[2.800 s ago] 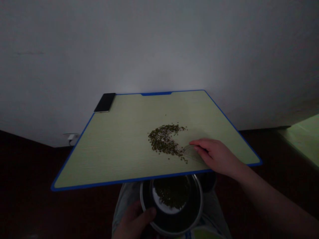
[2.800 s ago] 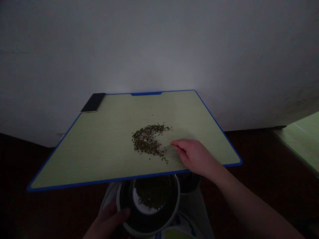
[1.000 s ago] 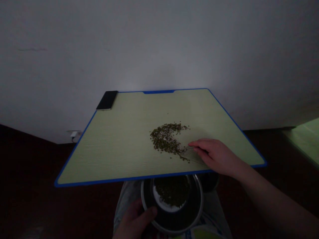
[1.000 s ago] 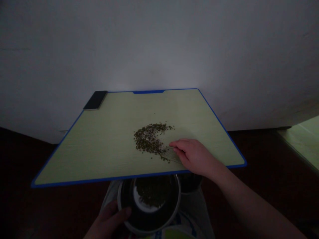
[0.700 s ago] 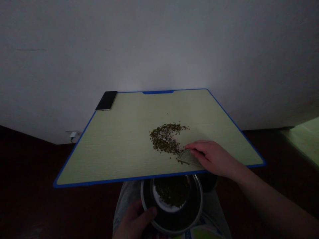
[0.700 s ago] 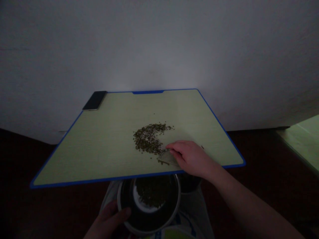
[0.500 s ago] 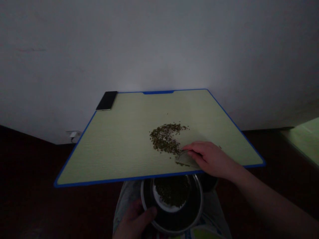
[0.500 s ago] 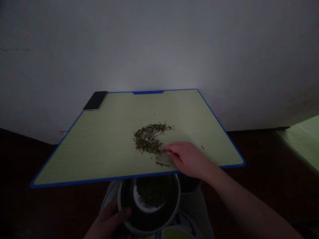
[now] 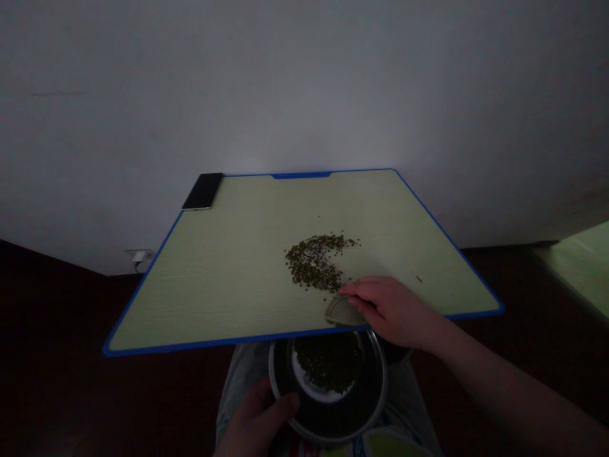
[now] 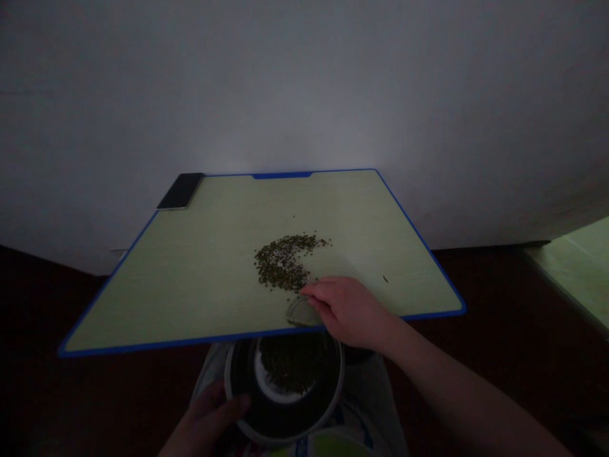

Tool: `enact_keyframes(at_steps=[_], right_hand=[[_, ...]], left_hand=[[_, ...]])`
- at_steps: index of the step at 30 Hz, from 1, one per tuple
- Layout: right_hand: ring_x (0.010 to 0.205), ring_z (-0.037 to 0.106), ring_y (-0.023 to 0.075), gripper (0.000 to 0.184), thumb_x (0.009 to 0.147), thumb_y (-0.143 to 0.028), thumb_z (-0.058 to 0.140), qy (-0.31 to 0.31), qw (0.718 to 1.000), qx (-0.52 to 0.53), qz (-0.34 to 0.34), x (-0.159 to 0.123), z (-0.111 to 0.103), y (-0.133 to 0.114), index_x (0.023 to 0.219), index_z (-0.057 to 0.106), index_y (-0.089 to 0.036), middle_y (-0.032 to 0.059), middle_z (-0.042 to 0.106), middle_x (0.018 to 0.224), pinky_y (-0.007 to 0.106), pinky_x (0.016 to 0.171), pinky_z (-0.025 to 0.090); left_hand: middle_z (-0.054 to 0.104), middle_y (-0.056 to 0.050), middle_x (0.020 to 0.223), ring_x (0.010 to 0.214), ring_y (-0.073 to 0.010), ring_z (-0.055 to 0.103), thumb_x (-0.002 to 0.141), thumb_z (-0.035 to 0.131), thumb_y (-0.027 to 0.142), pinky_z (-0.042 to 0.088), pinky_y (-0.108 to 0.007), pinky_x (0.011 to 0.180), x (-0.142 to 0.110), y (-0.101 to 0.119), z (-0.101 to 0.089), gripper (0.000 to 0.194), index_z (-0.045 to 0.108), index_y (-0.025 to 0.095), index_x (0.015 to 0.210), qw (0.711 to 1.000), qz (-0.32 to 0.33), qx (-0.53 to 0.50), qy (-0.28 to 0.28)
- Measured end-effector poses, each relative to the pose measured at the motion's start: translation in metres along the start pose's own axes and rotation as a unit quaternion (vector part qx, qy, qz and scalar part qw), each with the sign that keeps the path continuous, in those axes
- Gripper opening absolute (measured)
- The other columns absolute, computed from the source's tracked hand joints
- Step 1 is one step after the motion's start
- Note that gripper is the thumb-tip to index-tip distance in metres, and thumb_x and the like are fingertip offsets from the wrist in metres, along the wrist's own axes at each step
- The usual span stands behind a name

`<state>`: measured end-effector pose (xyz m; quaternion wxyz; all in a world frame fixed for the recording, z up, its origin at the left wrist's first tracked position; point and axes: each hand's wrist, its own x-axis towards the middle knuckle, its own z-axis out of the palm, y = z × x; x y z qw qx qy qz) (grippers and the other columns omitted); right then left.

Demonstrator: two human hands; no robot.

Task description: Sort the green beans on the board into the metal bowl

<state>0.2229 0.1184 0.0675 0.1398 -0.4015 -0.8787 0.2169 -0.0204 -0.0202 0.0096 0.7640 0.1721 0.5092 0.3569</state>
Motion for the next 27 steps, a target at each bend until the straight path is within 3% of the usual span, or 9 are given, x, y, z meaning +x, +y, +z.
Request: enact_keyframes(at_steps=[10, 18, 23, 27], right_hand=[[0.093, 0.068, 0.0198, 0.029, 0.094, -0.019, 0.046, -0.009, 1.000, 0.010, -0.011, -0.001, 0.001, -0.006, 0.110, 0.069, -0.016, 0.0085, 0.074, 0.104, 0.034, 0.084, 0.052], [0.080, 0.067, 0.0181, 0.030, 0.093, -0.016, 0.045, -0.022, 0.995, 0.051, -0.085, -0.019, 0.007, -0.031, 0.110, 0.069, -0.014, 0.0080, 0.074, 0.091, 0.031, 0.072, 0.053], [0.083, 0.068, 0.0174, 0.030, 0.095, -0.018, 0.043, 0.072, 0.997, 0.012, 0.016, -0.031, -0.004, -0.014, 0.110, 0.068, -0.015, 0.0082, 0.074, 0.092, 0.030, 0.075, 0.055], [0.091, 0.069, 0.0190, 0.030, 0.095, -0.020, 0.044, 0.088, 0.994, -0.023, 0.059, -0.031, -0.007, 0.001, 0.111, 0.069, -0.018, 0.0078, 0.075, 0.102, 0.034, 0.082, 0.056]], left_hand=[[0.081, -0.010, 0.099, 0.101, -0.0362, 0.071, 0.069, 0.077, 0.039, 0.046, -0.050, 0.101, -0.001, 0.003, -0.001, 0.034, 0.076, 0.018, 0.097, 0.999, 0.010, 0.052, 0.012], [0.080, -0.011, 0.106, 0.110, -0.0402, 0.066, 0.069, 0.075, 0.039, 0.044, -0.054, 0.104, 0.000, 0.002, -0.002, 0.041, 0.075, 0.017, 0.104, 0.999, 0.017, 0.049, 0.002], [0.081, -0.012, 0.101, 0.106, -0.0409, 0.069, 0.071, 0.075, 0.039, 0.045, -0.056, 0.101, 0.002, 0.000, -0.007, 0.034, 0.077, 0.018, 0.097, 0.999, 0.015, 0.034, -0.016], [0.080, -0.013, 0.104, 0.109, -0.0408, 0.067, 0.070, 0.076, 0.039, 0.041, -0.057, 0.105, 0.004, -0.002, -0.006, 0.035, 0.077, 0.018, 0.097, 1.000, 0.011, 0.020, -0.021]])
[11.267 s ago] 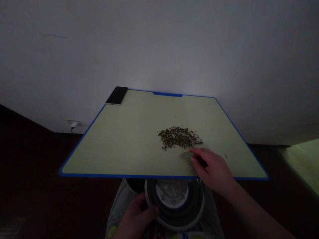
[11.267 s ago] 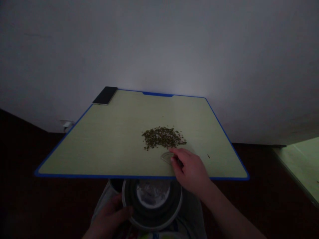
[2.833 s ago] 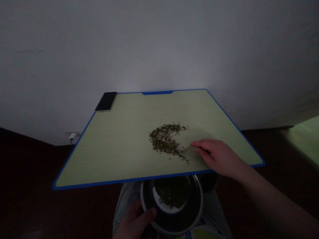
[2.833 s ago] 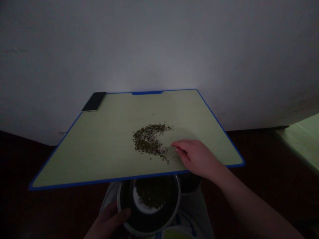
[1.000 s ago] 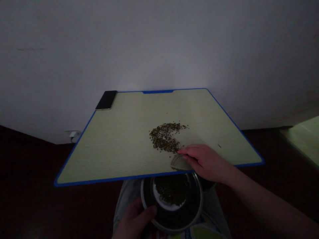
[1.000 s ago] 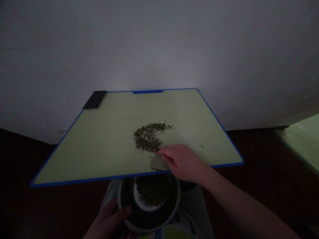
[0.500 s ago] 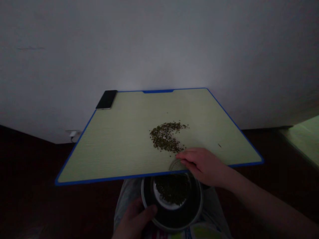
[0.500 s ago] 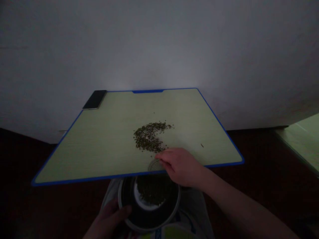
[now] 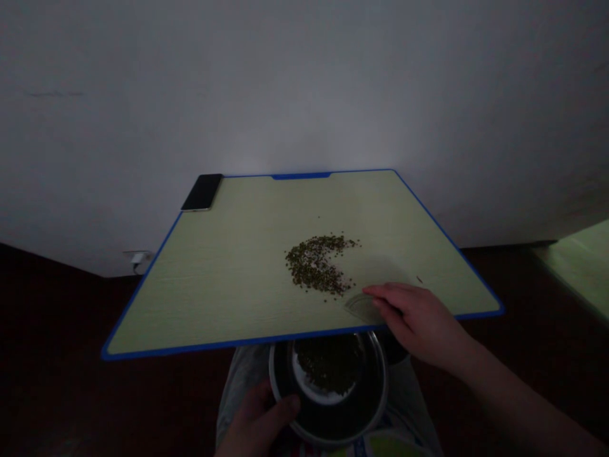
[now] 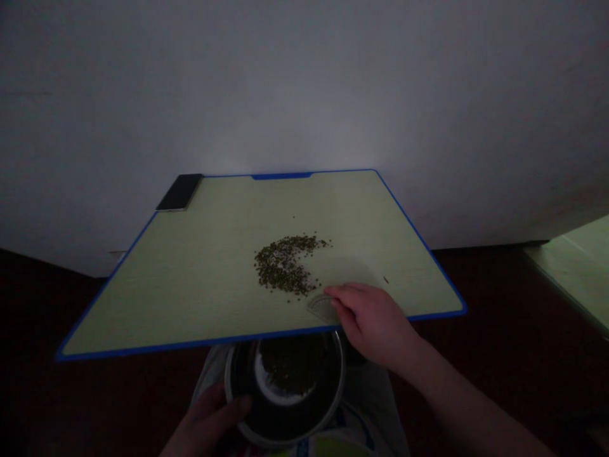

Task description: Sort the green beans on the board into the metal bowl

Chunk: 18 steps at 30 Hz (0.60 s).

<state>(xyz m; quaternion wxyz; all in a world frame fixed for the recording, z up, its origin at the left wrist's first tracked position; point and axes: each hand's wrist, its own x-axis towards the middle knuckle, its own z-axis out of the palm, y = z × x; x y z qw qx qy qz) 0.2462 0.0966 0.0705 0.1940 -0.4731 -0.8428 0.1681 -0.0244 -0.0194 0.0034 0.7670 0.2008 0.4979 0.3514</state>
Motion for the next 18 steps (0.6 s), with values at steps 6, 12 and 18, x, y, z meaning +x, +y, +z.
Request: enact_keyframes(at_steps=[6, 12, 18], right_hand=[[0.089, 0.071, 0.0204, 0.032, 0.094, -0.021, 0.044, 0.005, 1.000, -0.017, 0.003, 0.011, 0.006, -0.002, 0.112, 0.070, -0.018, 0.0087, 0.076, 0.101, 0.036, 0.080, 0.058], [0.091, 0.071, 0.0202, 0.032, 0.094, -0.022, 0.043, 0.002, 1.000, -0.027, -0.010, 0.024, 0.009, -0.003, 0.112, 0.070, -0.019, 0.0080, 0.075, 0.103, 0.035, 0.082, 0.057], [0.086, 0.070, 0.0192, 0.032, 0.094, -0.021, 0.043, -0.012, 0.999, -0.025, -0.025, 0.023, 0.004, -0.005, 0.111, 0.070, -0.017, 0.0080, 0.076, 0.097, 0.033, 0.080, 0.056]], left_hand=[[0.081, -0.012, 0.097, 0.102, -0.0396, 0.070, 0.070, 0.076, 0.037, 0.044, -0.056, 0.101, -0.002, 0.005, 0.003, 0.030, 0.078, 0.020, 0.094, 1.000, 0.001, 0.005, 0.001], [0.081, -0.012, 0.097, 0.102, -0.0378, 0.070, 0.069, 0.077, 0.037, 0.045, -0.053, 0.101, -0.003, 0.005, 0.004, 0.030, 0.078, 0.019, 0.093, 1.000, 0.001, 0.005, 0.023], [0.081, -0.011, 0.100, 0.104, -0.0376, 0.069, 0.071, 0.075, 0.036, 0.046, -0.052, 0.098, -0.004, 0.005, 0.004, 0.029, 0.077, 0.018, 0.093, 1.000, 0.003, 0.001, 0.013]])
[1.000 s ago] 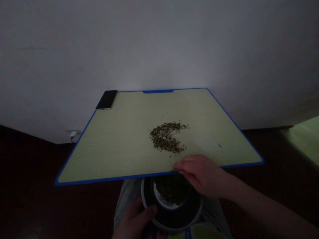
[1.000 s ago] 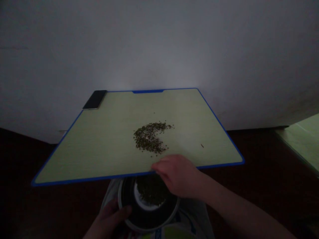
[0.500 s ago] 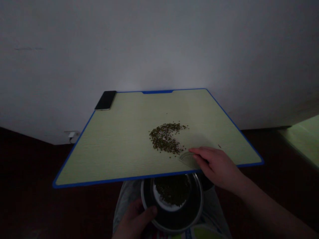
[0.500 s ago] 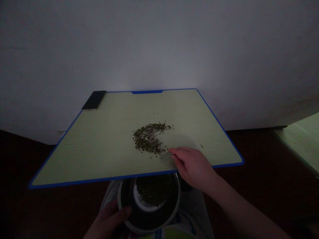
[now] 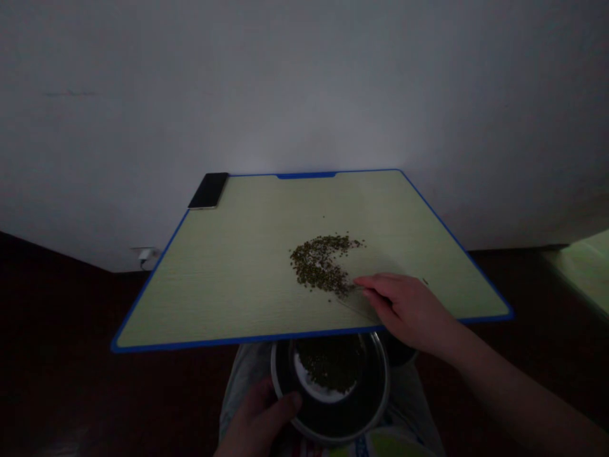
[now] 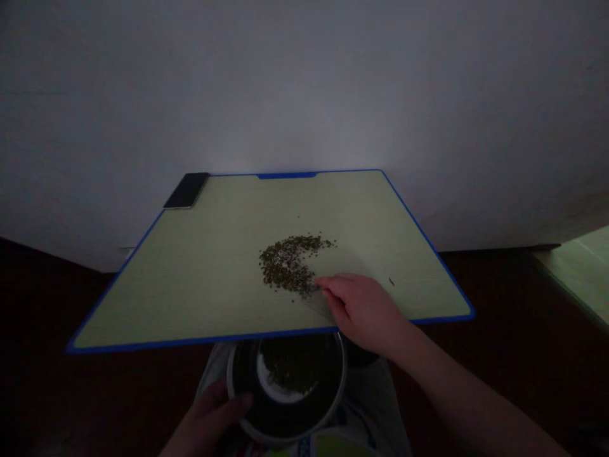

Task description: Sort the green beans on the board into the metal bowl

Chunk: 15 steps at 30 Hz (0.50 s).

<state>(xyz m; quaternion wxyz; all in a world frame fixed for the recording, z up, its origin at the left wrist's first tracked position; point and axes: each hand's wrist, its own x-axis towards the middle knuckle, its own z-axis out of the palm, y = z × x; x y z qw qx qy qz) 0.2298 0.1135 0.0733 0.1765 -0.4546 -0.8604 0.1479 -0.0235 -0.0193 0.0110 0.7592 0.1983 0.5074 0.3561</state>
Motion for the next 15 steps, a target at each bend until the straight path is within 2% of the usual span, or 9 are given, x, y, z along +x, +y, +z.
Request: enact_keyframes(at_steps=[7, 10, 15], right_hand=[[0.085, 0.071, 0.0196, 0.031, 0.093, -0.021, 0.044, 0.014, 1.000, -0.003, 0.020, -0.0072, -0.0033, 0.0064, 0.111, 0.070, -0.018, 0.0079, 0.076, 0.099, 0.034, 0.077, 0.057], [0.087, 0.071, 0.0199, 0.031, 0.093, -0.021, 0.045, 0.016, 1.000, -0.005, 0.019, -0.0047, -0.0014, 0.0080, 0.111, 0.070, -0.018, 0.0079, 0.076, 0.099, 0.034, 0.078, 0.057], [0.088, 0.071, 0.0202, 0.032, 0.094, -0.021, 0.044, 0.016, 1.000, -0.009, 0.012, 0.0007, 0.0007, 0.0065, 0.112, 0.070, -0.019, 0.0077, 0.076, 0.098, 0.035, 0.079, 0.057]], left_hand=[[0.081, -0.010, 0.096, 0.098, -0.0387, 0.071, 0.072, 0.075, 0.034, 0.048, -0.054, 0.096, -0.0020, 0.0044, 0.0024, 0.026, 0.078, 0.020, 0.094, 1.000, 0.003, 0.006, -0.003], [0.081, -0.009, 0.098, 0.100, -0.0376, 0.071, 0.072, 0.075, 0.035, 0.048, -0.052, 0.098, -0.0016, 0.0039, 0.0019, 0.026, 0.078, 0.020, 0.093, 1.000, 0.004, -0.003, -0.011], [0.081, -0.011, 0.095, 0.097, -0.0343, 0.073, 0.068, 0.080, 0.036, 0.049, -0.048, 0.096, -0.0012, -0.0010, -0.0021, 0.031, 0.076, 0.017, 0.092, 1.000, 0.000, -0.017, 0.006]])
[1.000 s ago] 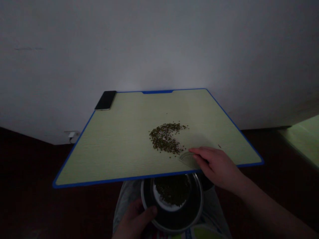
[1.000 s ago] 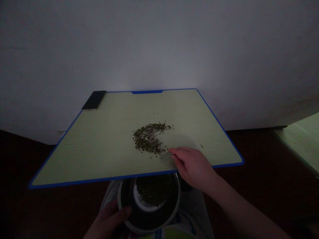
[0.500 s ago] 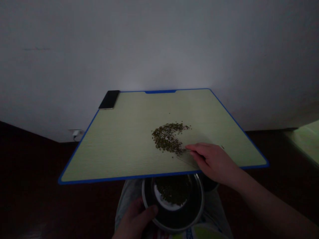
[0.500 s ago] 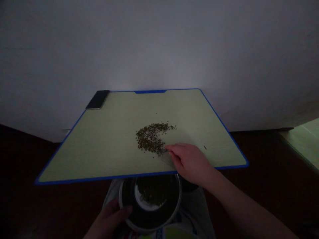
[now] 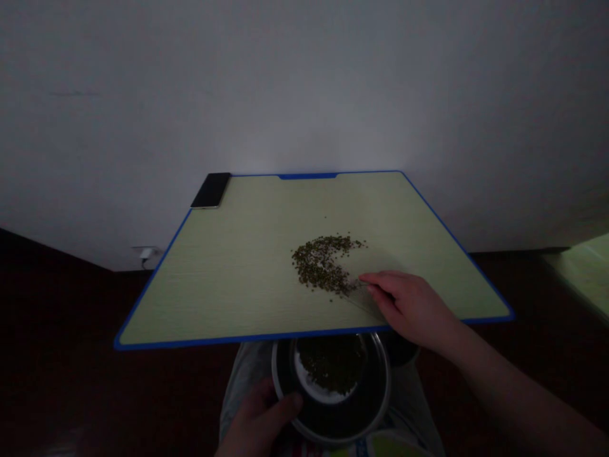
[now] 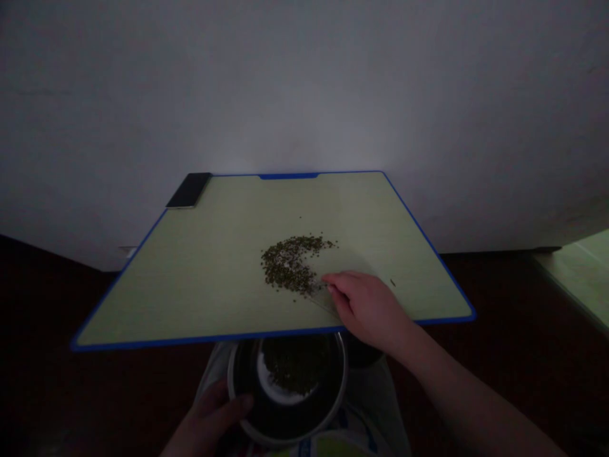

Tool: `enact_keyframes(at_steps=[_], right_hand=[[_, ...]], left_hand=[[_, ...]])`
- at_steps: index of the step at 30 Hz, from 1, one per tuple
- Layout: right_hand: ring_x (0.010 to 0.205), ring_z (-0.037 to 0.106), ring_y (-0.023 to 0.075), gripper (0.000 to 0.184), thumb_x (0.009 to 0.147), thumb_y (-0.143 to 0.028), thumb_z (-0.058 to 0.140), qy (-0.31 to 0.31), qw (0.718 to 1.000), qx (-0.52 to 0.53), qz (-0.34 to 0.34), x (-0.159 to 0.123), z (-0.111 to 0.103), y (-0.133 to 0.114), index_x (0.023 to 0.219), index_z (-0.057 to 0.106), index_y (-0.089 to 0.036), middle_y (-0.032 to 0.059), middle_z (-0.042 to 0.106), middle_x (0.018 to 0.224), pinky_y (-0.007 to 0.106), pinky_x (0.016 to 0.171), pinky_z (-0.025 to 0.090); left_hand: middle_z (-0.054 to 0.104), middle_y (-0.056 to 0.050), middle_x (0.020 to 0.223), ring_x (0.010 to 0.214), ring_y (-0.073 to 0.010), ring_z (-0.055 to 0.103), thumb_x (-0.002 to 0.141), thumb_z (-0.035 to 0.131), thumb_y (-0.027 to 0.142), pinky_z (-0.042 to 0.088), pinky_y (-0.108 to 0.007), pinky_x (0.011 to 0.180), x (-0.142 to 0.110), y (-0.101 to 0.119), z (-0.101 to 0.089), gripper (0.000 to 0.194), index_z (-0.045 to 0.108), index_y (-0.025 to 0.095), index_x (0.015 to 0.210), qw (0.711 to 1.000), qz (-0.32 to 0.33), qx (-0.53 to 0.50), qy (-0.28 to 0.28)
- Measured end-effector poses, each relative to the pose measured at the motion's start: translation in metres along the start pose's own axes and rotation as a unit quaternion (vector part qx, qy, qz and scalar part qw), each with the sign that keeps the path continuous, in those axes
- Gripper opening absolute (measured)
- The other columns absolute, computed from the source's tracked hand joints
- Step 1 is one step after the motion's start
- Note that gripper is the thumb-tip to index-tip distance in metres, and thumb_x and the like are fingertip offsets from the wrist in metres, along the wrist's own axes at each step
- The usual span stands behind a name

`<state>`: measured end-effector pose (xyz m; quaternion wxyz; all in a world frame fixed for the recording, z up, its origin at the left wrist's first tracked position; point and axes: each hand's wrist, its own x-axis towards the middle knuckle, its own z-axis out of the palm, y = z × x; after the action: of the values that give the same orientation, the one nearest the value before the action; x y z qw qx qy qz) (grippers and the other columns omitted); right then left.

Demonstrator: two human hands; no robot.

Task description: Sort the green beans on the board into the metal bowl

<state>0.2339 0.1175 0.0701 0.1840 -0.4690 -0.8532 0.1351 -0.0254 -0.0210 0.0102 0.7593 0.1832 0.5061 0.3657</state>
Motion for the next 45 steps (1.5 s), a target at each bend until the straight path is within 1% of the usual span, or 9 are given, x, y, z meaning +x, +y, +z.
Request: enact_keyframes(at_steps=[4, 11, 15, 19, 27, 33, 37, 40, 45], right_hand=[[0.089, 0.071, 0.0206, 0.032, 0.094, -0.021, 0.043, 0.005, 1.000, -0.007, 0.004, 0.000, 0.001, 0.001, 0.111, 0.070, -0.018, 0.0083, 0.075, 0.101, 0.036, 0.081, 0.057], [0.090, 0.071, 0.0210, 0.032, 0.094, -0.022, 0.043, 0.012, 1.000, -0.016, -0.005, 0.002, 0.003, 0.001, 0.111, 0.070, -0.018, 0.0084, 0.076, 0.101, 0.036, 0.081, 0.057], [0.087, 0.071, 0.0197, 0.032, 0.094, -0.021, 0.043, 0.000, 1.000, -0.017, -0.008, 0.005, 0.002, -0.003, 0.110, 0.071, -0.018, 0.0075, 0.076, 0.097, 0.034, 0.079, 0.056], [0.085, 0.070, 0.0193, 0.032, 0.094, -0.022, 0.043, -0.009, 1.000, -0.017, -0.012, 0.005, 0.003, -0.003, 0.110, 0.070, -0.018, 0.0073, 0.076, 0.098, 0.033, 0.077, 0.056], [0.090, 0.071, 0.0207, 0.033, 0.094, -0.022, 0.043, -0.001, 1.000, -0.014, -0.007, 0.005, 0.005, -0.001, 0.111, 0.070, -0.016, 0.0088, 0.075, 0.102, 0.035, 0.081, 0.057], [0.091, 0.071, 0.0208, 0.033, 0.094, -0.022, 0.044, 0.000, 1.000, -0.013, -0.001, 0.007, 0.005, 0.000, 0.112, 0.071, -0.016, 0.0094, 0.075, 0.103, 0.035, 0.082, 0.057], [0.091, 0.071, 0.0205, 0.032, 0.094, -0.021, 0.045, 0.000, 1.000, -0.009, -0.007, 0.008, 0.006, 0.000, 0.112, 0.070, -0.017, 0.0084, 0.076, 0.103, 0.035, 0.083, 0.057], [0.093, 0.071, 0.0203, 0.031, 0.094, -0.021, 0.045, -0.002, 1.000, -0.005, -0.023, 0.008, 0.007, 0.001, 0.112, 0.070, -0.016, 0.0084, 0.075, 0.105, 0.036, 0.084, 0.057], [0.093, 0.071, 0.0193, 0.030, 0.094, -0.020, 0.045, -0.003, 0.999, 0.006, -0.038, 0.008, 0.007, 0.001, 0.110, 0.070, -0.015, 0.0082, 0.075, 0.105, 0.034, 0.084, 0.057]], left_hand=[[0.081, -0.011, 0.098, 0.097, -0.0329, 0.073, 0.068, 0.080, 0.037, 0.049, -0.046, 0.098, 0.000, -0.002, 0.000, 0.032, 0.076, 0.017, 0.093, 1.000, -0.008, 0.006, 0.009], [0.081, -0.012, 0.094, 0.100, -0.0357, 0.071, 0.067, 0.079, 0.040, 0.050, -0.047, 0.095, 0.000, 0.001, 0.003, 0.036, 0.077, 0.016, 0.094, 1.000, -0.003, 0.016, -0.006], [0.081, -0.012, 0.089, 0.094, -0.0356, 0.072, 0.063, 0.081, 0.046, 0.051, -0.047, 0.093, -0.002, 0.003, 0.003, 0.041, 0.077, 0.017, 0.092, 0.999, -0.011, 0.030, 0.010], [0.081, -0.011, 0.088, 0.086, -0.0320, 0.073, 0.065, 0.081, 0.045, 0.054, -0.042, 0.087, -0.004, 0.004, 0.002, 0.036, 0.078, 0.017, 0.088, 0.997, -0.021, 0.058, 0.043], [0.081, -0.011, 0.093, 0.092, -0.0332, 0.073, 0.069, 0.078, 0.041, 0.052, -0.044, 0.091, -0.002, 0.008, 0.005, 0.034, 0.077, 0.017, 0.091, 0.999, 0.002, 0.040, -0.009], [0.081, -0.011, 0.091, 0.087, -0.0331, 0.074, 0.069, 0.079, 0.038, 0.053, -0.045, 0.089, -0.002, 0.005, 0.004, 0.031, 0.076, 0.017, 0.092, 1.000, -0.010, 0.017, 0.006], [0.081, -0.012, 0.093, 0.094, -0.0354, 0.073, 0.068, 0.079, 0.039, 0.050, -0.048, 0.094, -0.001, 0.001, 0.003, 0.034, 0.077, 0.017, 0.094, 1.000, -0.007, -0.007, -0.012], [0.081, -0.011, 0.095, 0.097, -0.0361, 0.072, 0.067, 0.080, 0.040, 0.049, -0.049, 0.097, 0.000, 0.001, 0.001, 0.037, 0.077, 0.017, 0.095, 1.000, -0.007, 0.009, -0.004], [0.081, -0.009, 0.097, 0.098, -0.0368, 0.071, 0.071, 0.077, 0.036, 0.047, -0.052, 0.099, 0.001, 0.002, 0.001, 0.031, 0.077, 0.019, 0.096, 1.000, -0.001, 0.006, -0.007]])
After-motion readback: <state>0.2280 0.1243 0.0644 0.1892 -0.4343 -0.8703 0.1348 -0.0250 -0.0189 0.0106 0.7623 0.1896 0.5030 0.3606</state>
